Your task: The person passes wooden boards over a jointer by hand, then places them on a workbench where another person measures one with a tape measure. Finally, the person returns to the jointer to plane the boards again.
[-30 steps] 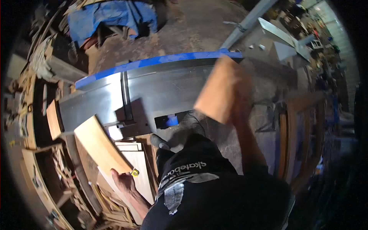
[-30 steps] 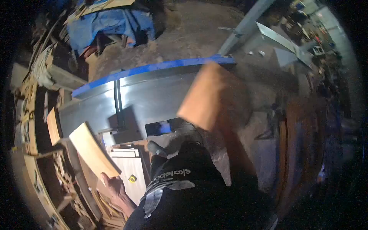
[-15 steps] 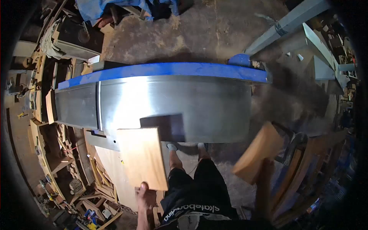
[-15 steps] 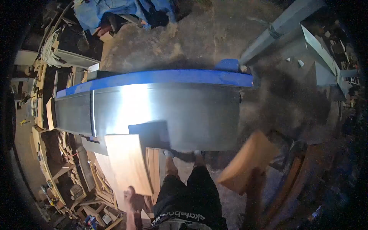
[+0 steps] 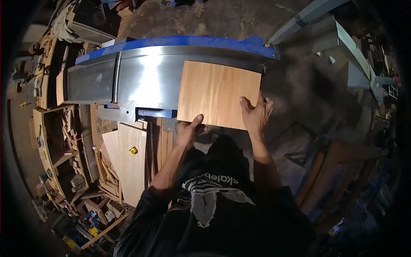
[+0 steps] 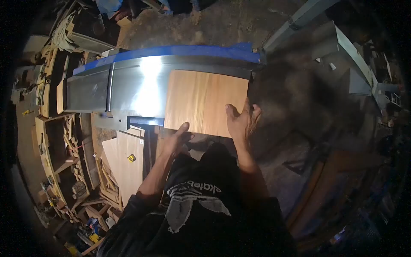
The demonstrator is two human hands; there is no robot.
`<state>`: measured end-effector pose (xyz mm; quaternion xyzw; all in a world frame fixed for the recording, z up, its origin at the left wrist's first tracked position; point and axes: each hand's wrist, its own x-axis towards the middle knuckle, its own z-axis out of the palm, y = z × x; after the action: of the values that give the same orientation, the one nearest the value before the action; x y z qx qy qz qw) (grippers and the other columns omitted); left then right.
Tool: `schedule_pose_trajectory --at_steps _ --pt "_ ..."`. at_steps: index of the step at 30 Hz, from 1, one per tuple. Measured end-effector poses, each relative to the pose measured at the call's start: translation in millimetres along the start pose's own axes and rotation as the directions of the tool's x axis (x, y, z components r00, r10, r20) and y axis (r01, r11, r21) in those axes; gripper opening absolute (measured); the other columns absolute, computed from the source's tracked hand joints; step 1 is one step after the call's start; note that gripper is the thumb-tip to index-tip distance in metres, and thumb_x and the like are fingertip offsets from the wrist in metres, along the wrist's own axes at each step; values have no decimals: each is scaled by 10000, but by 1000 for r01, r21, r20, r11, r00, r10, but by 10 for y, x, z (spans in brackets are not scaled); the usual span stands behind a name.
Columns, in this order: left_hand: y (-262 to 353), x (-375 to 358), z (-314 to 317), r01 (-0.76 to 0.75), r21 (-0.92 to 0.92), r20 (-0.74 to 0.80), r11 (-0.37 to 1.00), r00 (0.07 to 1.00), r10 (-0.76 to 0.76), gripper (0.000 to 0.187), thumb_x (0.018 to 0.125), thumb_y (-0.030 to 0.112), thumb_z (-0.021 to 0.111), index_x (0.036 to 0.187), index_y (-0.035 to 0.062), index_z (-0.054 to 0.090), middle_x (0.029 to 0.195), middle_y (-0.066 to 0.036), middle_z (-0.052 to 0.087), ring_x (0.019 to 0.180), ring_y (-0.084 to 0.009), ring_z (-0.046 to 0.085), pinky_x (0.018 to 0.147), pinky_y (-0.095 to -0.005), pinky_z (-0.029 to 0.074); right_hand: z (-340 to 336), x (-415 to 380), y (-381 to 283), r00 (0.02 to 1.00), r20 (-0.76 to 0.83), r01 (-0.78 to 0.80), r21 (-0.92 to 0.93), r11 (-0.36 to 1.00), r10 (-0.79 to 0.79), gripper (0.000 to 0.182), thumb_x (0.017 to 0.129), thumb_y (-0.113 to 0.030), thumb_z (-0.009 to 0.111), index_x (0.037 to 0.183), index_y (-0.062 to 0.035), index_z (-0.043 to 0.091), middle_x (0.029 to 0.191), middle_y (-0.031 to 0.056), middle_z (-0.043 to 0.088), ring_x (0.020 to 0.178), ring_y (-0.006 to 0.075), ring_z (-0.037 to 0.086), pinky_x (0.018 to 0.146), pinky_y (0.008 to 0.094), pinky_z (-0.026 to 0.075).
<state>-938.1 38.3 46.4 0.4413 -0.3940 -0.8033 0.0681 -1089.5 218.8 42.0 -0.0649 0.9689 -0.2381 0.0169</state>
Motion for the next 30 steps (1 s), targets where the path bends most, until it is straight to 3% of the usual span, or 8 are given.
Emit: schedule_pose_trajectory --at_steps 1,2,5,6,7,9,18,30 --pt "-27 29 2 38 29 -6 999 999 -38 503 938 181 729 1326 -29 488 1128 -158 657 866 -263 691 738 -389 613 18 -11 -3 999 -51 7 -17 1000 -8 807 815 -458 747 1417 10 484 1163 251 544 1080 423 527 995 510 416" --pt "-56 49 -7 77 59 -10 995 997 -77 487 935 181 733 1303 -41 504 1107 -160 660 841 -255 690 738 -386 615 38 17 -21 998 31 -66 140 988 62 799 817 -468 747 1407 6 493 1193 259 508 1133 425 503 996 521 408" --pt "-110 117 -54 76 67 42 995 996 -79 454 931 194 741 1242 -70 542 1064 -159 666 820 -243 688 742 -377 616 150 -10 -48 995 -72 -66 88 994 72 811 819 -485 742 1409 9 485 1178 252 503 1176 421 483 1004 527 400" --pt "-125 125 -67 1 67 83 998 996 -7 685 888 283 789 1246 -217 486 1075 -268 659 872 -334 705 805 -424 610 206 -3 1 995 -90 -34 89 995 42 831 824 -496 736 1418 19 466 1184 251 501 1181 422 477 1013 525 390" --pt "-105 147 -54 -5 62 85 998 996 -1 685 888 283 789 1246 -217 486 1075 -268 659 872 -334 705 805 -424 610 218 36 5 995 -94 -27 90 996 36 831 824 -496 736 1418 19 466 1184 251 501 1181 422 477 1013 525 390" --pt "-84 164 -47 53 94 70 994 996 -60 413 928 204 745 1188 -73 582 988 -144 687 795 -231 693 742 -374 616 253 46 8 994 -108 -21 59 998 27 840 829 -502 730 1417 36 461 1190 249 501 1174 429 476 1022 527 377" --pt "-188 244 -93 11 31 127 999 992 -15 368 917 216 752 1119 -59 614 938 -148 709 786 -243 713 734 -381 615 295 93 -26 985 -169 30 21 999 -26 695 860 -489 706 1424 -129 520 1255 237 477 1196 421 454 1036 536 359" --pt "-211 260 -60 -22 0 129 1000 991 22 287 912 209 757 1041 -11 626 885 -124 702 754 -235 707 635 -368 594 284 204 -99 986 -164 35 50 998 -27 626 867 -496 709 1375 -152 587 1277 219 495 1219 398 451 1040 509 391"
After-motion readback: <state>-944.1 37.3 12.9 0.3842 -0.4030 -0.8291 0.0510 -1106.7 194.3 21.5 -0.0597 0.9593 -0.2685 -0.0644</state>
